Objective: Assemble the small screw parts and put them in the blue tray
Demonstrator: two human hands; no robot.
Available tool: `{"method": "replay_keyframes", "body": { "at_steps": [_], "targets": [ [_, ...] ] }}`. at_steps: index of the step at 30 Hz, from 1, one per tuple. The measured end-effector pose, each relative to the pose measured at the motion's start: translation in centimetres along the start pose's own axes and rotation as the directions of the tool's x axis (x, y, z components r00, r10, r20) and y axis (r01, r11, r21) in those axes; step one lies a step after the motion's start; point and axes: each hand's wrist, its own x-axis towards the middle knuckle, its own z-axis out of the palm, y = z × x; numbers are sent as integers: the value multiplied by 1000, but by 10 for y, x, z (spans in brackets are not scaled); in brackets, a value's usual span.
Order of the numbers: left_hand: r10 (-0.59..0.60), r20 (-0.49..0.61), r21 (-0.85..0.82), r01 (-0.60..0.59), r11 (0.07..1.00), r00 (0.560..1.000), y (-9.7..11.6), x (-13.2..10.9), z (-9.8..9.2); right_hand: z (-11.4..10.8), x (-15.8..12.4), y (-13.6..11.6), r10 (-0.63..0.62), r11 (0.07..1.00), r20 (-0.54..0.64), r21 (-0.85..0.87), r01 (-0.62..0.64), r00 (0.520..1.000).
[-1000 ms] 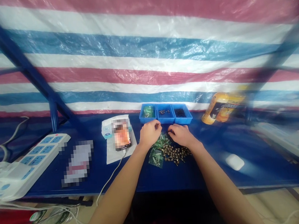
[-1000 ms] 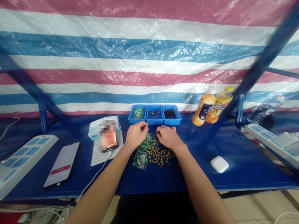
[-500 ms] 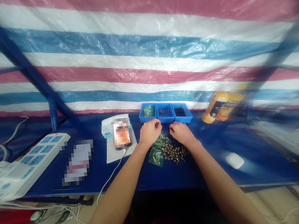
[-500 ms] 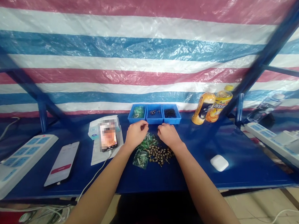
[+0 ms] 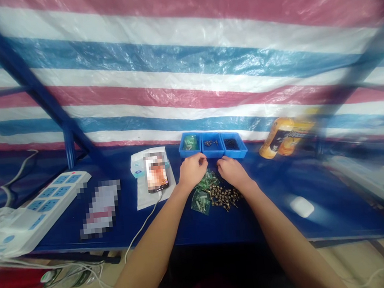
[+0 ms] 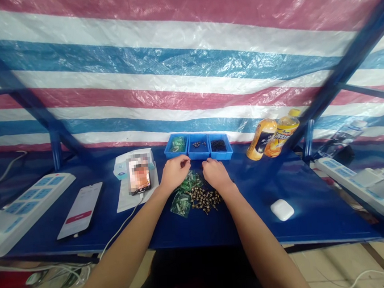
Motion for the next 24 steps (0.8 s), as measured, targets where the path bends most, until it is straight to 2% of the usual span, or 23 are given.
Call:
{"method": "replay_keyframes", "body": {
  "at_steps": [15, 24],
  "targets": [
    [9, -1, -33, -9, 999, 1000, -1, 1, 1, 5, 2, 10, -4, 971, -55, 237, 16, 998],
    [15, 6, -29, -14, 999, 1000, -3, 1, 3, -4, -1, 0, -42, 995, 7, 88, 42, 999]
  ]
}}
